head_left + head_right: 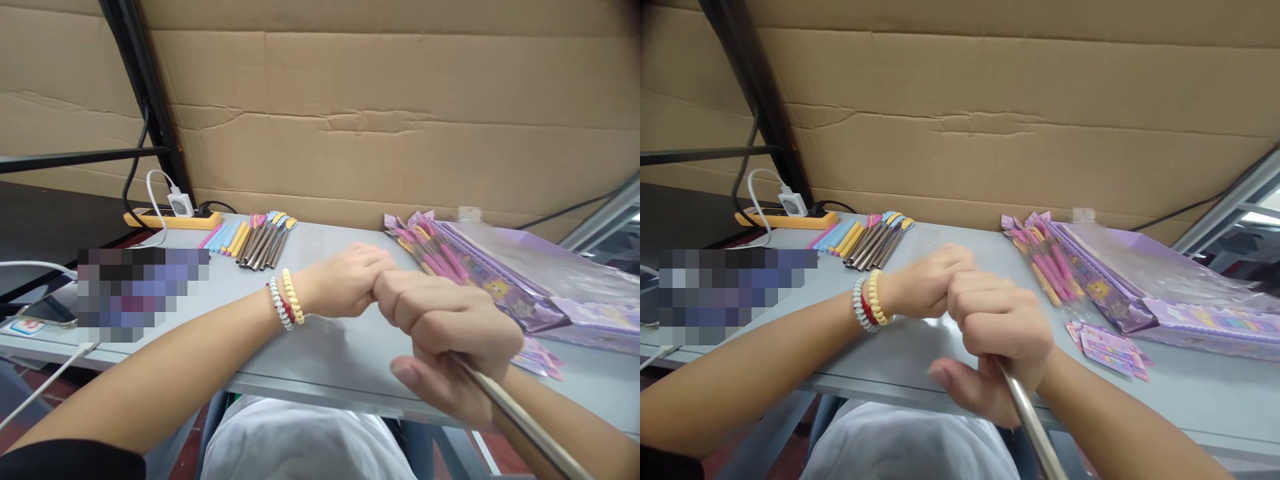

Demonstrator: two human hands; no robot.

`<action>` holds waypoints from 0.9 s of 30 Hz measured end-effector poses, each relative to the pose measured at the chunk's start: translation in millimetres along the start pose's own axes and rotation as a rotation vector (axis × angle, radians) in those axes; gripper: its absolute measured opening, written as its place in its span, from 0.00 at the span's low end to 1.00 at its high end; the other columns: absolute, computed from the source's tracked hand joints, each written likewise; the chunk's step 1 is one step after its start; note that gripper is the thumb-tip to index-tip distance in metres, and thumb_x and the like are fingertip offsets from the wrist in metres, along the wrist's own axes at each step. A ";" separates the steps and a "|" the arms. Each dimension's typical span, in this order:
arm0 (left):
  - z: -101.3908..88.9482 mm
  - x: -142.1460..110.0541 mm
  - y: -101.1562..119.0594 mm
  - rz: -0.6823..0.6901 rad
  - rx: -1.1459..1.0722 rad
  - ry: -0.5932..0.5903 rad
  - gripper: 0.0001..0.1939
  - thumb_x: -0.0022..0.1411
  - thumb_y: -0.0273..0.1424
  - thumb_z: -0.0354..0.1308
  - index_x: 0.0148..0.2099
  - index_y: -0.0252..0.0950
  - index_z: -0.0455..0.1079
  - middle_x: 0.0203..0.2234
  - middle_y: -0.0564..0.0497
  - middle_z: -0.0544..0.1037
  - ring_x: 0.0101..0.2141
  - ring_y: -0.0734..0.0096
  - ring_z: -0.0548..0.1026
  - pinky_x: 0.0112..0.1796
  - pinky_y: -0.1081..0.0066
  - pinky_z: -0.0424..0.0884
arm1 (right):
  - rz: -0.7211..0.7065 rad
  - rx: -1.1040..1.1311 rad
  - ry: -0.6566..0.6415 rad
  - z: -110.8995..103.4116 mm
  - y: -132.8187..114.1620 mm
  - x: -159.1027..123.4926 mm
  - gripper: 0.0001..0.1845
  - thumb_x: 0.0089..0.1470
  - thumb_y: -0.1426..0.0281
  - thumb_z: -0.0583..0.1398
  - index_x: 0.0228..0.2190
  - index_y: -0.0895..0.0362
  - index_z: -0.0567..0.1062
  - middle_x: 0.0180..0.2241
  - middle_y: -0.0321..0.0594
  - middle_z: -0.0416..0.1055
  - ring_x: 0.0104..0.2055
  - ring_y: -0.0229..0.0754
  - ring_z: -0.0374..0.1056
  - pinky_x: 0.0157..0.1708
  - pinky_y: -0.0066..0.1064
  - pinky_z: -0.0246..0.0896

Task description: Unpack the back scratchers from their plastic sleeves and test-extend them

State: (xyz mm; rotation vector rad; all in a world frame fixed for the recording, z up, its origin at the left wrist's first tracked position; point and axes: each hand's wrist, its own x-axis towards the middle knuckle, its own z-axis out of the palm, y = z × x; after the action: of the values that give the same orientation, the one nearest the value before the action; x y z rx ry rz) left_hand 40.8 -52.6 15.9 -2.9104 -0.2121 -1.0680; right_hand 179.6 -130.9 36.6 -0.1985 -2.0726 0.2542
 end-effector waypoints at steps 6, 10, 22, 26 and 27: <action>-7.1 4.1 -1.3 0.043 0.105 -0.119 0.12 0.60 0.40 0.48 0.27 0.40 0.58 0.21 0.50 0.68 0.27 0.66 0.68 0.35 0.63 0.62 | 0.060 -0.052 -0.174 -4.0 -16.5 -2.3 0.21 0.46 0.72 0.60 0.15 0.54 0.52 0.14 0.32 0.45 0.17 0.37 0.47 0.21 0.34 0.49; -6.5 9.0 4.1 0.064 0.117 -0.121 0.15 0.55 0.35 0.52 0.21 0.39 0.50 0.15 0.53 0.63 0.21 0.70 0.63 0.27 0.64 0.57 | 0.006 -0.122 -0.279 -6.5 -22.3 -4.9 0.21 0.42 0.77 0.61 0.15 0.55 0.51 0.15 0.32 0.46 0.17 0.36 0.49 0.22 0.34 0.54; -10.3 17.5 15.0 0.035 0.069 -0.223 0.13 0.51 0.27 0.51 0.18 0.36 0.52 0.14 0.56 0.65 0.18 0.75 0.56 0.23 0.67 0.50 | -0.023 -0.334 -0.353 -6.6 -40.5 -10.8 0.20 0.52 0.79 0.57 0.14 0.56 0.56 0.15 0.33 0.53 0.22 0.35 0.57 0.32 0.35 0.62; -10.1 19.9 19.4 0.019 0.069 -0.160 0.14 0.54 0.26 0.49 0.19 0.36 0.51 0.15 0.56 0.65 0.18 0.76 0.56 0.24 0.68 0.50 | 0.045 -0.357 -0.329 -13.1 -46.7 -9.2 0.17 0.57 0.76 0.56 0.17 0.55 0.63 0.16 0.35 0.57 0.23 0.37 0.61 0.33 0.36 0.63; -9.8 20.3 20.0 0.035 0.072 -0.155 0.15 0.54 0.25 0.49 0.19 0.36 0.50 0.15 0.56 0.65 0.18 0.76 0.56 0.24 0.68 0.50 | 0.032 -0.358 -0.323 -14.1 -47.2 -8.8 0.17 0.56 0.75 0.56 0.17 0.55 0.63 0.16 0.34 0.57 0.23 0.37 0.61 0.32 0.36 0.63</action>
State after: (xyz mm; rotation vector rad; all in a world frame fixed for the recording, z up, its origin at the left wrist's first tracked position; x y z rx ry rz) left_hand 52.6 -70.8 36.8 -2.9214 -0.1993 -0.8126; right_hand 194.5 -177.2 48.3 -0.4307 -2.4275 -0.0762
